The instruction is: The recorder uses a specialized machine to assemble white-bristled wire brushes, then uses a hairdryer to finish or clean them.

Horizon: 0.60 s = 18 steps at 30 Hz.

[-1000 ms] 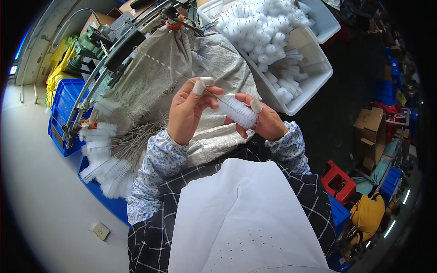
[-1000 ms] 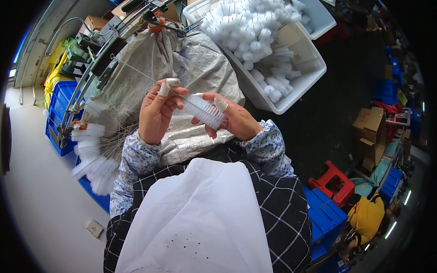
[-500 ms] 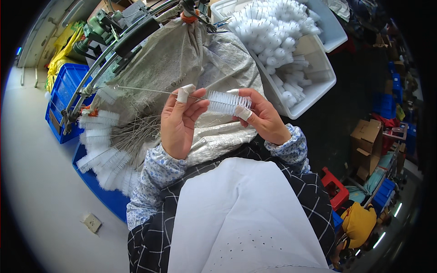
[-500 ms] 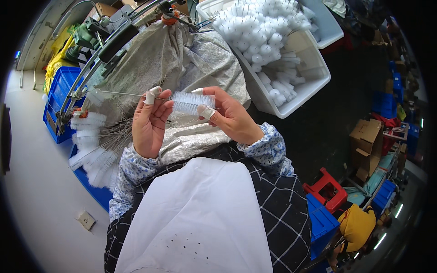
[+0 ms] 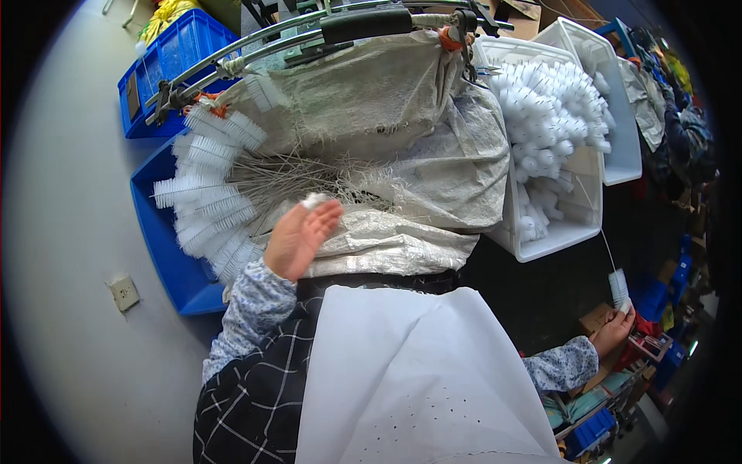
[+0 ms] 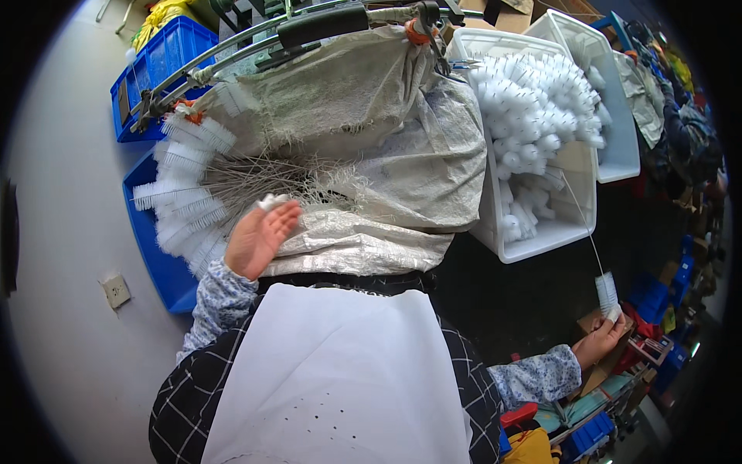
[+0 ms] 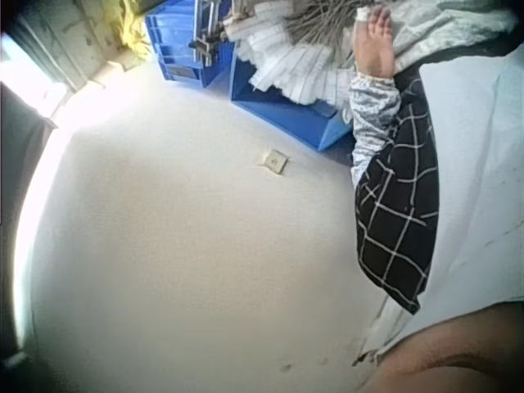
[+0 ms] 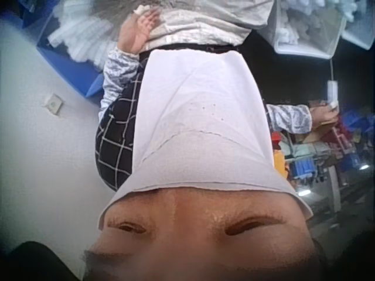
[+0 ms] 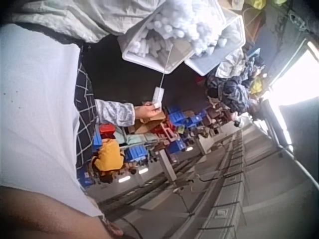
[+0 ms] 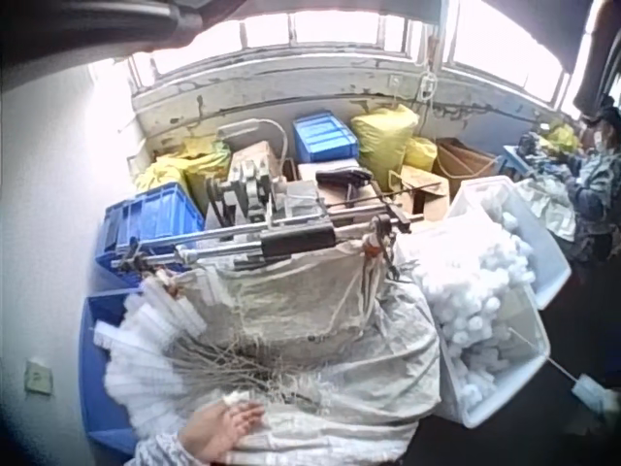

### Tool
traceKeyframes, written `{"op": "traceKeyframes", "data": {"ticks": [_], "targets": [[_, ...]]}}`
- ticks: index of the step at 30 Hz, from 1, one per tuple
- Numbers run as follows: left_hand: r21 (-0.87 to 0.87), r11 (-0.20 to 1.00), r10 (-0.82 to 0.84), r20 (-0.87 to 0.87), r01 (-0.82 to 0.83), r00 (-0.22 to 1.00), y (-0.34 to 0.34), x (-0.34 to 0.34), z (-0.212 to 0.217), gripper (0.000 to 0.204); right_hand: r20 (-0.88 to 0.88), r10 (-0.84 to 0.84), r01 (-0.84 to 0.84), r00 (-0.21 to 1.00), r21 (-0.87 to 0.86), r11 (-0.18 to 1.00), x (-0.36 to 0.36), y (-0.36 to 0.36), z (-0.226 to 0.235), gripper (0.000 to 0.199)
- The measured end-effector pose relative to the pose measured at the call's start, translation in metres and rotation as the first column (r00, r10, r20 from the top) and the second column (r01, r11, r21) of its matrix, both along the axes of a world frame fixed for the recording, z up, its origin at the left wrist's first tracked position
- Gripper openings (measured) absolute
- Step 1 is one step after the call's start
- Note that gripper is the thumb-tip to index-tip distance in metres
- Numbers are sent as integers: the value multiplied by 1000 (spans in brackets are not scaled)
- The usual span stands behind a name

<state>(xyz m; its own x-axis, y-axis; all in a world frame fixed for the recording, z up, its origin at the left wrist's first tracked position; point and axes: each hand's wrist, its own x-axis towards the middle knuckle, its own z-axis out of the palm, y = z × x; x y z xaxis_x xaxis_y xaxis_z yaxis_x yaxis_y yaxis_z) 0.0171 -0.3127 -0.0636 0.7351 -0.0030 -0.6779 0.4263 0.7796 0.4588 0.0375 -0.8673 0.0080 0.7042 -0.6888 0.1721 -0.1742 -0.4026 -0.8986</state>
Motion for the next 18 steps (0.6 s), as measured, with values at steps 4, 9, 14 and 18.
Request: {"op": "traceKeyframes", "data": {"ticks": [4,9,14,18], "targets": [[-156,902,387,-120,-402,914,37,-29,-42,47,-391,-6,-72,921,-184,980,28,-25,-32,30],[16,854,515,-164,-520,841,36,-19,-75,73,-555,258,-511,791,-366,778,133,149,-36,49],[137,798,601,-134,-586,788,26,-15,-84,57,-321,944,-983,-81,180,-23,167,394,-94,35],[117,769,630,30,-628,776,33,-9,-120,52,-285,944,-969,-167,-130,-211,123,523,-154,32]]}}
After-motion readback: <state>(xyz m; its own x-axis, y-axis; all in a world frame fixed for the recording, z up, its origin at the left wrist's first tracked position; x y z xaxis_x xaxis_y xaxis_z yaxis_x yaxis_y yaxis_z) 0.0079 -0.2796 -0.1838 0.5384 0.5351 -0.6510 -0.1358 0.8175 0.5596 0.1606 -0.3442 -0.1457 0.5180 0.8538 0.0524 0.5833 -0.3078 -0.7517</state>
